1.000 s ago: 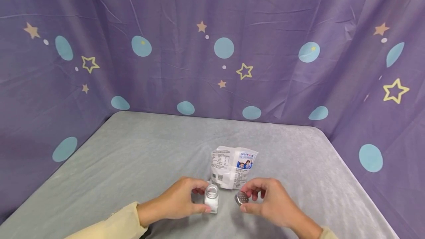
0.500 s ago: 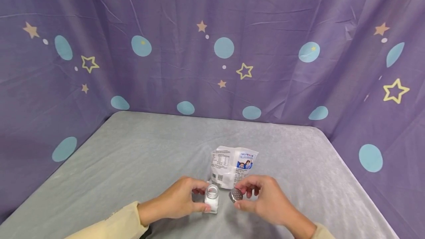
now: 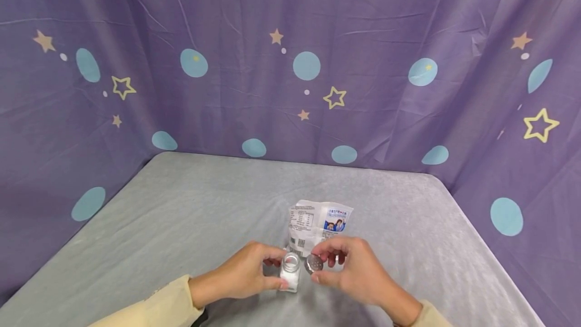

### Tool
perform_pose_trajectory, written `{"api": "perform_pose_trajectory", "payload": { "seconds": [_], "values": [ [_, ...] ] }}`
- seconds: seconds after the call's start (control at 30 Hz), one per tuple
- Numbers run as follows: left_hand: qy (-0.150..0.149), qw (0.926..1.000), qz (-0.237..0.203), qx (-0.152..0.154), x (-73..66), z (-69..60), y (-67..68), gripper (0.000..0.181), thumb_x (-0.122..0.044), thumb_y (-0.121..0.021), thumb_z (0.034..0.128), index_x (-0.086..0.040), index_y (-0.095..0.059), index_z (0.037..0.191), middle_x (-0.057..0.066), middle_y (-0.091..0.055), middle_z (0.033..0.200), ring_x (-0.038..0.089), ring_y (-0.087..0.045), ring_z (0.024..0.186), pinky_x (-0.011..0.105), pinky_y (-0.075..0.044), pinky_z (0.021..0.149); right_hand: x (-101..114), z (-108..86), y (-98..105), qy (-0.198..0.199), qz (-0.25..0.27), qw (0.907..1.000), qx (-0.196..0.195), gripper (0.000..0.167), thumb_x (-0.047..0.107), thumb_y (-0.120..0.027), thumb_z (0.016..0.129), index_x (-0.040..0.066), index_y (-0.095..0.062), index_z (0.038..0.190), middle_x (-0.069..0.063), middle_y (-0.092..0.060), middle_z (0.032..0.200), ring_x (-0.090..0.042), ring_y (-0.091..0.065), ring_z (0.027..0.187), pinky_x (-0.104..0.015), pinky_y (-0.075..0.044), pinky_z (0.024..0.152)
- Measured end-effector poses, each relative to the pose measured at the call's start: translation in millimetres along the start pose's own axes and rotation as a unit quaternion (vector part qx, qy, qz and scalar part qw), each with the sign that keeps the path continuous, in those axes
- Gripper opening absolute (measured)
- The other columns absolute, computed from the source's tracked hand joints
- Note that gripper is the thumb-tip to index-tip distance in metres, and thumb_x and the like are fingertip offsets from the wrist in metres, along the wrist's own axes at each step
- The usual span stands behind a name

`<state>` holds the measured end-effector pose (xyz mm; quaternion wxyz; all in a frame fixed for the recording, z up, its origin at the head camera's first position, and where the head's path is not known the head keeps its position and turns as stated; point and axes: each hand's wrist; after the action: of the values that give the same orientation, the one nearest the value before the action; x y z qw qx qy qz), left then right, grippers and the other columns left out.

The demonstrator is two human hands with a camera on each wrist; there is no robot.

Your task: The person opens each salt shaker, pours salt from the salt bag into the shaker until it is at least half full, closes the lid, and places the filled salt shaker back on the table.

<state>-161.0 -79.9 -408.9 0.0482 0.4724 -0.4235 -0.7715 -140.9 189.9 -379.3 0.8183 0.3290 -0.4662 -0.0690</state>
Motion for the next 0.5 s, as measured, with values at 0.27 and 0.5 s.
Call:
{"api": "perform_pose_trajectory", "payload": {
  "seconds": [0.27, 0.5],
  "values": [
    [0.003, 1.0000, 0.001, 0.004, -0.2, -0.2, 0.8, 0.029, -0.024, -0.091, 0.0783, -0.021, -0.078, 0.104, -0.020, -0.070, 0.090, 0.002, -0.064, 0.083, 0.020, -0.051, 0.076, 3, 6.0, -1, 0.002, -0.010, 1.0000, -0.002, 0.027, 0.022, -0.092, 0.076, 0.025, -0.076, 0.099, 0.011, -0.069, 0.083, -0.016, -0.061, 0.072, -0.027, -0.048, 0.067],
    [0.001, 1.0000, 0.006, 0.003, -0.9, -0.5, 1.0, 0.029, -0.024, -0.091, 0.0780, -0.021, -0.078, 0.103, -0.020, -0.070, 0.089, 0.002, -0.064, 0.082, 0.019, -0.050, 0.075, 5, 11.0, -3, -0.009, -0.010, 0.9999, 0.005, 0.028, 0.024, -0.092, 0.076, 0.025, -0.077, 0.099, 0.011, -0.069, 0.083, -0.016, -0.061, 0.073, -0.029, -0.047, 0.067]
  ]
}}
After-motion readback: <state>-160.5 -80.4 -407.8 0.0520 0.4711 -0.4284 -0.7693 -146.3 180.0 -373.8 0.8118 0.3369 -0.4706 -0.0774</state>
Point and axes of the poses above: each hand's wrist, its own z-axis towards the middle knuckle, its own y-axis out of the back of the hand, x = y × z
